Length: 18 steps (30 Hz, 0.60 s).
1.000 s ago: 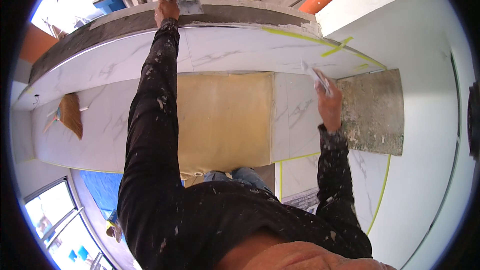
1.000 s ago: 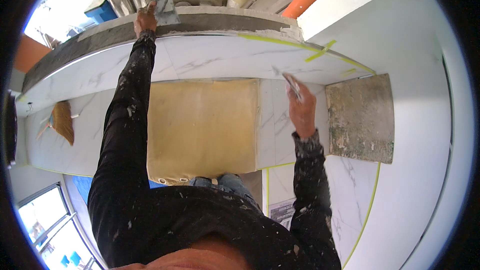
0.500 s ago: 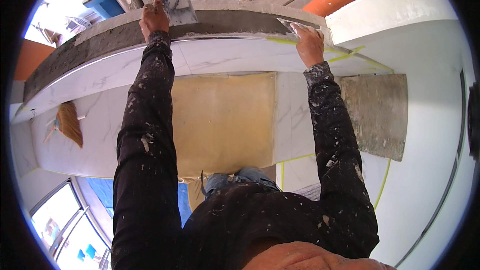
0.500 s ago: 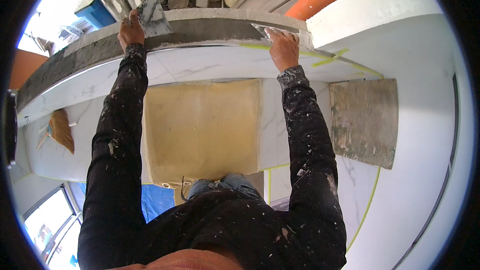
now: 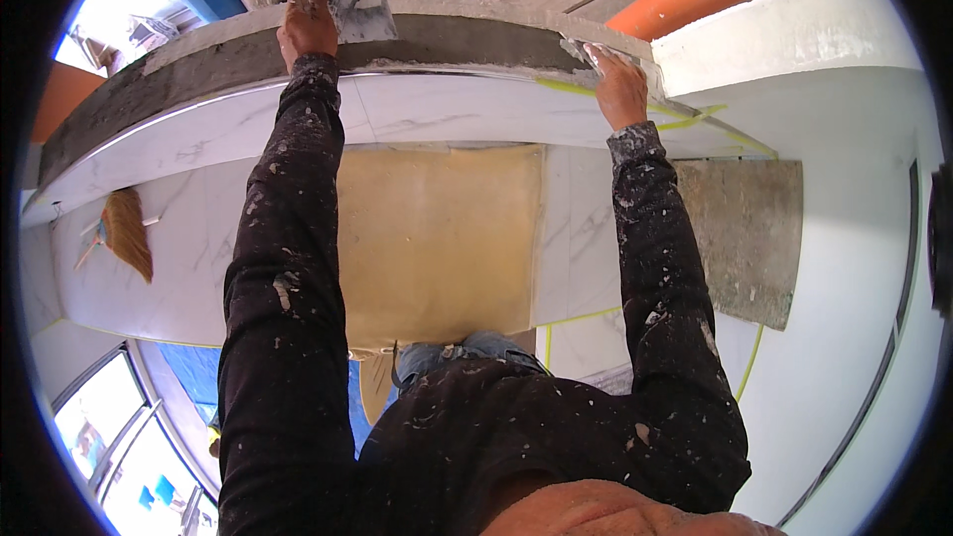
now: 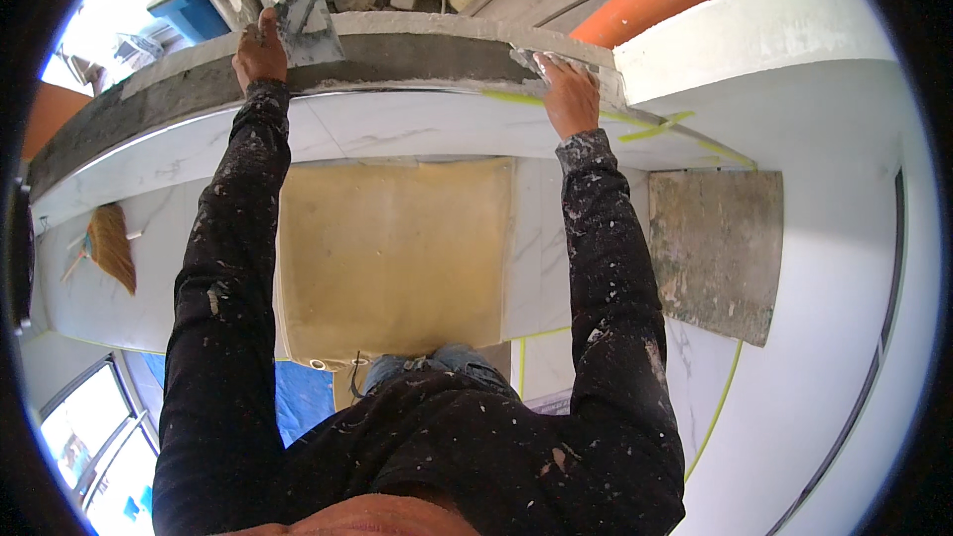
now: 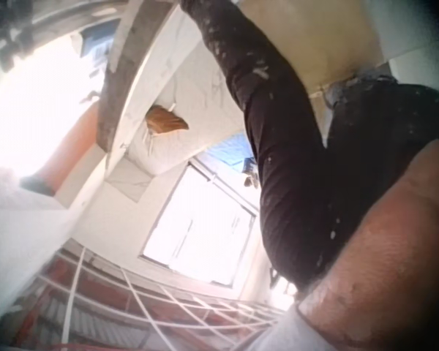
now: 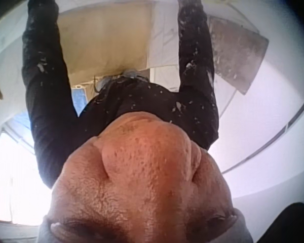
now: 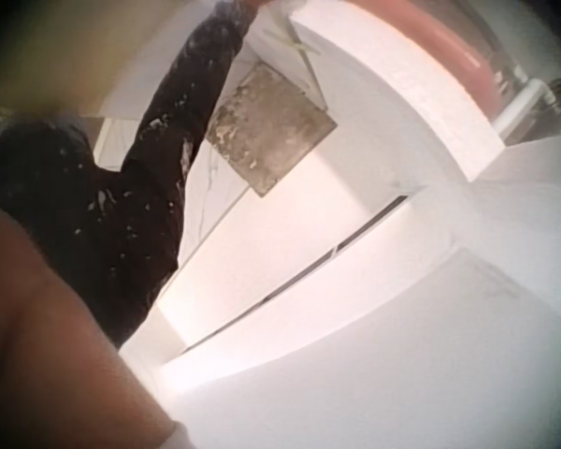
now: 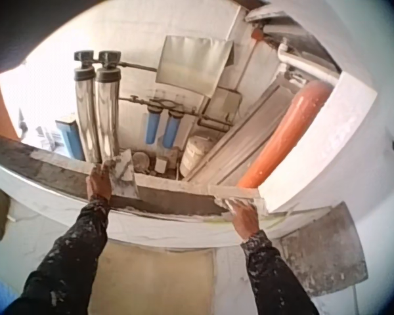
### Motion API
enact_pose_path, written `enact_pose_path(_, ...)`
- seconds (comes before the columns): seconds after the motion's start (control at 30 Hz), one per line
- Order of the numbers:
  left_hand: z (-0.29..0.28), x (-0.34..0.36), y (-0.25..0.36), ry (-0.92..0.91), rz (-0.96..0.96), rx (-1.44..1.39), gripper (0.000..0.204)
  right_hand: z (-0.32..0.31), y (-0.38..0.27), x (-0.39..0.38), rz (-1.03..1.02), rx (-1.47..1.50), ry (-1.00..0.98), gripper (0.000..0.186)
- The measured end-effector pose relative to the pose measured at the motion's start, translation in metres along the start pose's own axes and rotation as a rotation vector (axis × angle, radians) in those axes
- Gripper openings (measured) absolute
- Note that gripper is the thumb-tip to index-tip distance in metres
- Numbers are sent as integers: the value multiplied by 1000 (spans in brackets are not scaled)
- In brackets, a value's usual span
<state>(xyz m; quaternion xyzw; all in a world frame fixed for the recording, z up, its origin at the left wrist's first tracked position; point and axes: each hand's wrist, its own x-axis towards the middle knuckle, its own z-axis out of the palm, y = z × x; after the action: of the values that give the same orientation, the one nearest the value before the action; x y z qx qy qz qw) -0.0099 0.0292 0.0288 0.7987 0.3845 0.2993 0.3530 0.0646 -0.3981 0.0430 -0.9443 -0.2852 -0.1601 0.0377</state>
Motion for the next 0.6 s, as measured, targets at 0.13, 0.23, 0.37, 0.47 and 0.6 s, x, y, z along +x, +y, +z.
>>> enact_pose_path(0.13, -2, -1, 2, -3, 1, -26, 77, 5, -1, 1, -12, 30, 1, 46)
enact_pose_path(0.23, 0, -1, 2, 9, -8, -42, 80, -1, -3, -13, -21, 53, -39, 47)
enact_pose_path(0.37, -1, 0, 1, 0, -18, -54, 81, -23, 5, -47, -63, 97, -89, 48)
enact_pose_path(0.47, -2, 1, 0, -28, -41, -57, 81, -31, 18, -48, -17, 95, -81, 49)
enact_pose_path(0.6, 1, 2, -1, -22, -26, -47, 82, -20, 25, -24, 26, 12, -26, 49)
